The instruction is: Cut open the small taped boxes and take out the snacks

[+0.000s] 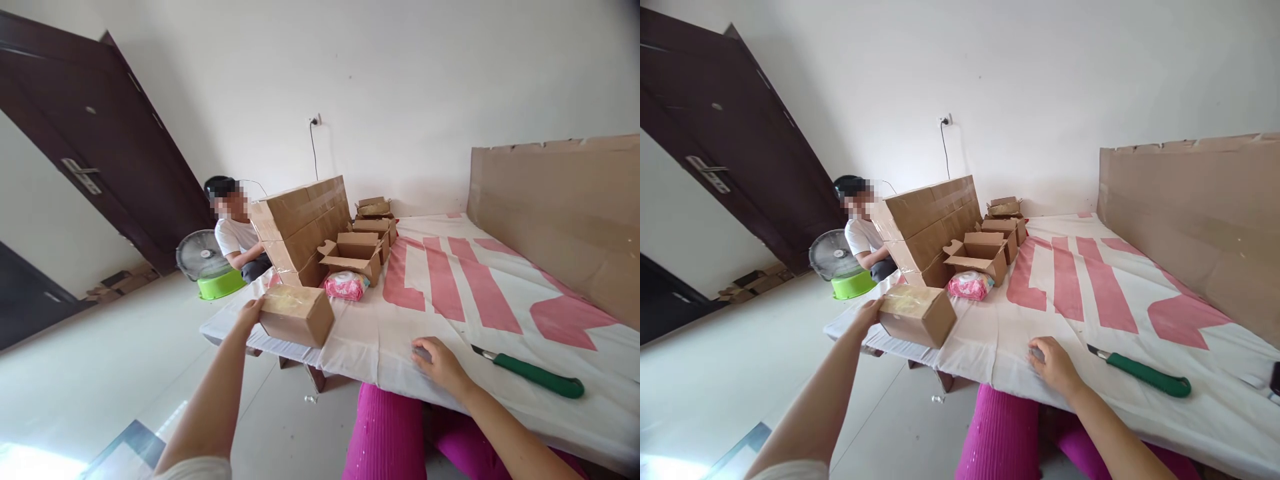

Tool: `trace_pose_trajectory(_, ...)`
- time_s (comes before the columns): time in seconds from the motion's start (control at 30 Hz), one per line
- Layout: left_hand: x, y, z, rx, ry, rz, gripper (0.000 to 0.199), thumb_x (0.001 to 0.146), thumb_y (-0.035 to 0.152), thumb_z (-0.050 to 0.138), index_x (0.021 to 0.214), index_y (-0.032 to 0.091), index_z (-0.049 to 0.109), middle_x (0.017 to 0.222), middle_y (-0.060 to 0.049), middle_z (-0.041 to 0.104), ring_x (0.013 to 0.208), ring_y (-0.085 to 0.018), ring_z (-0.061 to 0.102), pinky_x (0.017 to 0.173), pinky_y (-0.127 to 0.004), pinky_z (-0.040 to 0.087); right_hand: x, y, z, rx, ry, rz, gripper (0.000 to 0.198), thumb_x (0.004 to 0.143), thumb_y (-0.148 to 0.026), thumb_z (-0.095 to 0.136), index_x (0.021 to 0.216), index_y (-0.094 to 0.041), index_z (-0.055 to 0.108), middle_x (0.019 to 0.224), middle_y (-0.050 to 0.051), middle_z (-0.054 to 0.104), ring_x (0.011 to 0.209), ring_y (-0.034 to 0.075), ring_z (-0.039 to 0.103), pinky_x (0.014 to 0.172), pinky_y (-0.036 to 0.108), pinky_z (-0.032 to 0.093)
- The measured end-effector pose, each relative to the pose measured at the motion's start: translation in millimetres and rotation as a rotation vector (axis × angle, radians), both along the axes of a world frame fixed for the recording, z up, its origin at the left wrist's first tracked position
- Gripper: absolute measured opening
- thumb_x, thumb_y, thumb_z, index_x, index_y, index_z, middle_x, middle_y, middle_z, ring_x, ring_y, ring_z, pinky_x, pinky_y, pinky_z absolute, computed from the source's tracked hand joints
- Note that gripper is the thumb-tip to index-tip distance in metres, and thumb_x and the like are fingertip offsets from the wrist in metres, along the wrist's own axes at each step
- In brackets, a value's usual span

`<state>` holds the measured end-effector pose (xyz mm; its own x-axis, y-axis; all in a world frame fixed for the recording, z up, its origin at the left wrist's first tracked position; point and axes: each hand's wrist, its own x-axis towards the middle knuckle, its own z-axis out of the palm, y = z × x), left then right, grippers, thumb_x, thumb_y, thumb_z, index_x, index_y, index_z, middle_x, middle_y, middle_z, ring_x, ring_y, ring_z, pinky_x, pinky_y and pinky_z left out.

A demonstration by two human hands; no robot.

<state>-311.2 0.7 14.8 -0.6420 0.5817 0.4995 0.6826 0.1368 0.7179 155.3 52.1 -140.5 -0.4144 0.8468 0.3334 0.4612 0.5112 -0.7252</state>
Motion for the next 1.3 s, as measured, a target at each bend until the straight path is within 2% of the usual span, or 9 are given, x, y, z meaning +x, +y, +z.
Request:
trace_pose_trajectory(0.1, 40, 2, -24.9, -0.222, -0.138, -0.148, 0.034, 0.087, 0.044, 0.056, 0.075, 0.013, 0.064, 0.063, -0.001, 0.06, 0.06, -0.019, 0.06, 0.054, -0.031, 0.05, 0, -13, 2, -0.148, 0.119, -0.003, 0.052, 0.084, -0.05, 0.058, 0.126, -0.021, 0.054, 0.13, 0.015, 0.06, 0.12, 0.03, 0.057, 0.1, 0.047, 0.047)
trace_pose_trajectory(0.23, 130, 5, -48.2, -0.29, -0.163, -0.404, 0.033, 0.083, 0.051, 0.053, 0.07, 0.02, 0.058, 0.063, 0.001, 0.058, 0.063, -0.019, 0.058, 0.055, -0.029, 0.046, 9, -44, 7, -0.129, 0.22, 0.023, 0.08, 0.083, -0.06, 0.056, 0.148, -0.023, 0.028, 0.15, 0.016, 0.041, 0.135, 0.032, 0.043, 0.106, 0.048, 0.043)
trace_pose_trajectory(0.37, 224, 1, -63.9, -0.267, -0.134, -0.571, 0.032, 0.084, 0.054, 0.052, 0.075, 0.023, 0.052, 0.073, 0.0, 0.059, 0.072, -0.019, 0.058, 0.067, -0.031, 0.044, 55, -66, -6, 0.001, 0.25, -0.226, 0.078, 0.084, -0.064, 0.051, 0.147, -0.023, 0.028, 0.141, 0.017, 0.049, 0.123, 0.035, 0.054, 0.098, 0.048, 0.049)
trace_pose_trajectory(0.5, 278, 2, -78.7, -0.229, -0.137, -0.759, 0.033, 0.088, 0.056, 0.046, 0.085, 0.023, 0.05, 0.08, -0.002, 0.058, 0.076, -0.02, 0.057, 0.073, -0.034, 0.044, 128, -73, -14, 0.12, 0.212, -0.384, 0.056, 0.093, -0.059, 0.033, 0.135, -0.025, 0.045, 0.126, 0.015, 0.06, 0.115, 0.032, 0.06, 0.093, 0.044, 0.052)
trace_pose_trajectory(0.6, 292, 9, -89.3, -0.015, -0.16, -0.784, 0.04, 0.091, 0.055, 0.042, 0.108, 0.02, 0.05, 0.103, -0.009, 0.058, 0.094, -0.022, 0.058, 0.084, -0.038, 0.045, 167, -68, 3, 0.213, 0.09, -0.469, 0.042, 0.096, -0.05, 0.029, 0.11, -0.027, 0.061, 0.104, 0.01, 0.069, 0.1, 0.027, 0.065, 0.089, 0.042, 0.053)
trace_pose_trajectory(0.73, 300, 25, -98.7, 0.357, -0.06, -0.837, 0.045, 0.095, 0.054, 0.034, 0.119, 0.019, 0.049, 0.122, -0.014, 0.05, 0.118, -0.026, 0.048, 0.1, -0.044, 0.04, 181, -41, 20, 0.273, -0.279, -0.539, 0.029, 0.085, -0.04, 0.049, 0.102, -0.022, 0.066, 0.108, 0.012, 0.069, 0.106, 0.03, 0.062, 0.096, 0.05, 0.047)
trace_pose_trajectory(1.0, 309, 30, -104.5, 0.453, -0.215, -0.911, 0.039, 0.096, 0.049, 0.036, 0.118, 0.02, 0.05, 0.12, -0.012, 0.051, 0.115, -0.025, 0.051, 0.096, -0.042, 0.042, 189, -19, 15, 0.154, -0.543, -0.458, 0.034, 0.079, -0.028, 0.054, 0.11, -0.02, 0.066, 0.097, 0.012, 0.07, 0.095, 0.029, 0.063, 0.086, 0.043, 0.049)
trace_pose_trajectory(1.2, 311, 29, -104.2, 0.456, -0.257, -0.908, 0.037, 0.095, 0.051, 0.036, 0.109, 0.02, 0.05, 0.116, -0.012, 0.051, 0.113, -0.025, 0.05, 0.095, -0.041, 0.042, 209, -13, 81, 0.305, -0.387, -0.571, 0.043, 0.09, -0.035, 0.043, 0.127, -0.015, 0.053, 0.119, 0.017, 0.063, 0.106, 0.03, 0.061, 0.089, 0.046, 0.05)
trace_pose_trajectory(1.3, 311, 28, -101.5, 0.471, -0.269, -0.916, 0.034, 0.095, 0.05, 0.037, 0.105, 0.02, 0.049, 0.113, -0.012, 0.051, 0.111, -0.025, 0.05, 0.095, -0.042, 0.041, 186, -19, 128, 0.281, -0.337, -0.473, 0.043, 0.097, -0.035, 0.034, 0.133, -0.017, 0.048, 0.11, 0.014, 0.067, 0.081, 0.02, 0.068, 0.077, 0.037, 0.053)
